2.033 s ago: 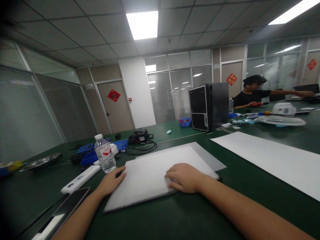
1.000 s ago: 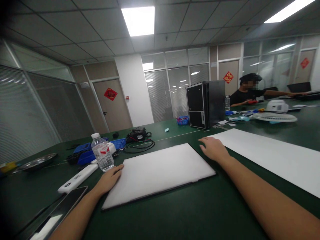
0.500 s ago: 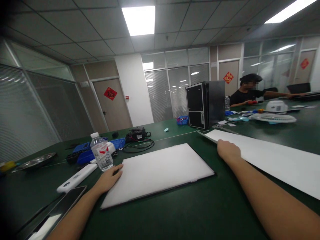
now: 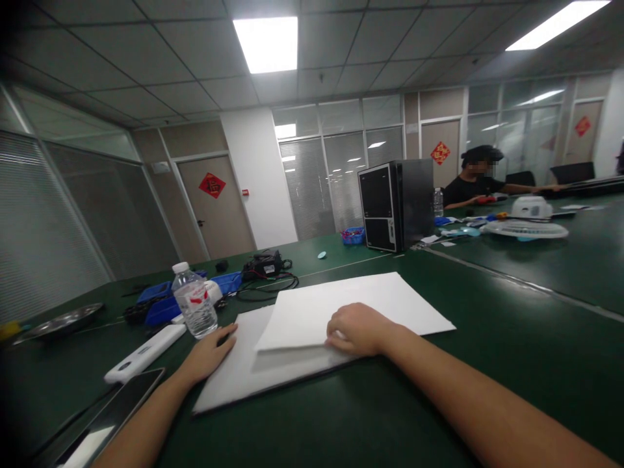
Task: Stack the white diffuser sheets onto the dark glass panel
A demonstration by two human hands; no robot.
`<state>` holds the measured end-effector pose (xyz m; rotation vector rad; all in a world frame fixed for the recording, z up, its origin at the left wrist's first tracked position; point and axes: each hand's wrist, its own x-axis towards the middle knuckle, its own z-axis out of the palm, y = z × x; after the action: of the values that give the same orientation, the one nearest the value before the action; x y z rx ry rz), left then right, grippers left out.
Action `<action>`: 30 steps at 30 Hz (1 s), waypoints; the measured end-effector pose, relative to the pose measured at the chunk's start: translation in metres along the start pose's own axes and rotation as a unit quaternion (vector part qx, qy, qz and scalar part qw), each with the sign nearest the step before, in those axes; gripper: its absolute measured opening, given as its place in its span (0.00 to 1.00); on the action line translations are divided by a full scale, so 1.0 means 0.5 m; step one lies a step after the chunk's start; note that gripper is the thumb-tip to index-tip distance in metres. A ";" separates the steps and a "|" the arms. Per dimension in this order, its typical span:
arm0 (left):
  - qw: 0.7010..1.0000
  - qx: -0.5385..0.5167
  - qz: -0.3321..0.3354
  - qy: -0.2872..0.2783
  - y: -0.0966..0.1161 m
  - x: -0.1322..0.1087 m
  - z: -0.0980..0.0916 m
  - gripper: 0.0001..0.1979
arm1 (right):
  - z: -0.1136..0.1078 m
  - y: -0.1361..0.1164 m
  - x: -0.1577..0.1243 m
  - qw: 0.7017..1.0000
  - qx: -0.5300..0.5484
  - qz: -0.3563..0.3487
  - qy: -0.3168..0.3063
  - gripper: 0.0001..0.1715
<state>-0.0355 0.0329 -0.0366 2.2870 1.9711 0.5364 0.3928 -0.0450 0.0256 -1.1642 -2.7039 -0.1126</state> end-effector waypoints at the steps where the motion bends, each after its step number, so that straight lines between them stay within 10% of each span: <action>1: 1.000 -0.001 0.000 0.001 0.000 0.000 0.000 0.33 | 0.000 -0.012 0.004 1.000 0.007 -0.011 0.001 0.20; 11: 1.000 -0.013 0.007 -0.002 -0.002 -0.001 -0.002 0.33 | 0.036 0.083 -0.005 0.975 -0.068 0.208 0.050 0.25; 30: 1.000 -0.014 0.011 -0.004 -0.009 0.006 0.000 0.30 | 0.049 0.052 -0.004 0.996 0.008 0.074 0.042 0.21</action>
<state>-0.0396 0.0365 -0.0374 2.2931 1.9242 0.5511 0.4092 -0.0248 0.0010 -1.3189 -2.5334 -0.1158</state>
